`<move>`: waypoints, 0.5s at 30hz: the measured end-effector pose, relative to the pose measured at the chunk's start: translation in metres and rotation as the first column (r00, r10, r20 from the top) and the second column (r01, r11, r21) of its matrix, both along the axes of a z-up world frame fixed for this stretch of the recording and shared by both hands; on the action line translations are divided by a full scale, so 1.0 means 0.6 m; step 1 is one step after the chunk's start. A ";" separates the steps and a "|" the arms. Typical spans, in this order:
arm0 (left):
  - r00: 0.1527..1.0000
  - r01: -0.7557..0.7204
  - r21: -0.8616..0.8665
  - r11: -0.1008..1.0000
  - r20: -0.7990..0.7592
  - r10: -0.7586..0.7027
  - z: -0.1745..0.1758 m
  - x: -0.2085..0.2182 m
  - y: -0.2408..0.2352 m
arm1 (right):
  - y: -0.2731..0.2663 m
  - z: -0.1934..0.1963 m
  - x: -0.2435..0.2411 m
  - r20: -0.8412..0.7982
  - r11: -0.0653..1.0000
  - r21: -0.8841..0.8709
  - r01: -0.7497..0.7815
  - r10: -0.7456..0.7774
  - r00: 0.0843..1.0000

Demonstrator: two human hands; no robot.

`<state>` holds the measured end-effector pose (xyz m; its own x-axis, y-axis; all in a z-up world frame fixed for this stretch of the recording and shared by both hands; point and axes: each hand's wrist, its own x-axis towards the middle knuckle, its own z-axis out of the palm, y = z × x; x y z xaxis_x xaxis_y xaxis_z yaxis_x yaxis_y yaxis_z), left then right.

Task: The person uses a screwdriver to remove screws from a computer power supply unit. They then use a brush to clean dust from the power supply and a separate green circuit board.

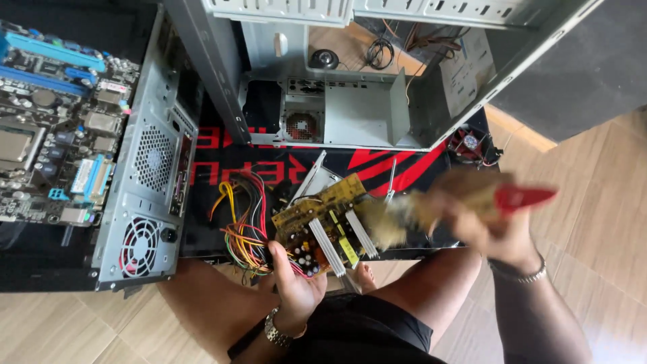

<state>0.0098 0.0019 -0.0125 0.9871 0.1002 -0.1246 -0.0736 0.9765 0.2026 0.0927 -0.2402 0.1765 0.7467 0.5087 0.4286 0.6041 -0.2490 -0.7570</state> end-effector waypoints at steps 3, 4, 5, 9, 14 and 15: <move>0.995 0.097 -0.043 0.994 0.018 -0.097 0.023 0.009 0.005 | 0.000 0.003 0.007 0.172 0.942 0.029 0.333 -0.333 0.927; 0.994 0.107 -0.124 0.986 0.029 -0.105 0.032 0.011 0.008 | -0.018 -0.020 0.011 0.121 0.980 0.128 0.152 -0.168 0.978; 0.993 0.118 -0.205 0.972 0.019 -0.117 0.041 0.000 0.009 | -0.037 -0.047 0.004 0.067 0.972 0.233 -0.021 0.005 0.998; 0.913 -0.109 0.015 0.994 -0.394 0.106 0.105 0.024 0.000 | -0.008 -0.043 0.015 0.033 0.945 0.193 0.262 -0.273 0.961; 0.992 0.052 -0.176 0.983 -0.108 -0.072 0.041 0.012 0.017 | -0.001 -0.040 0.004 -0.107 0.953 0.245 0.179 -0.157 0.982; 0.992 0.057 -0.175 0.983 -0.098 -0.075 0.046 0.012 0.012 | -0.002 -0.038 0.005 -0.097 0.952 0.247 0.180 -0.160 0.982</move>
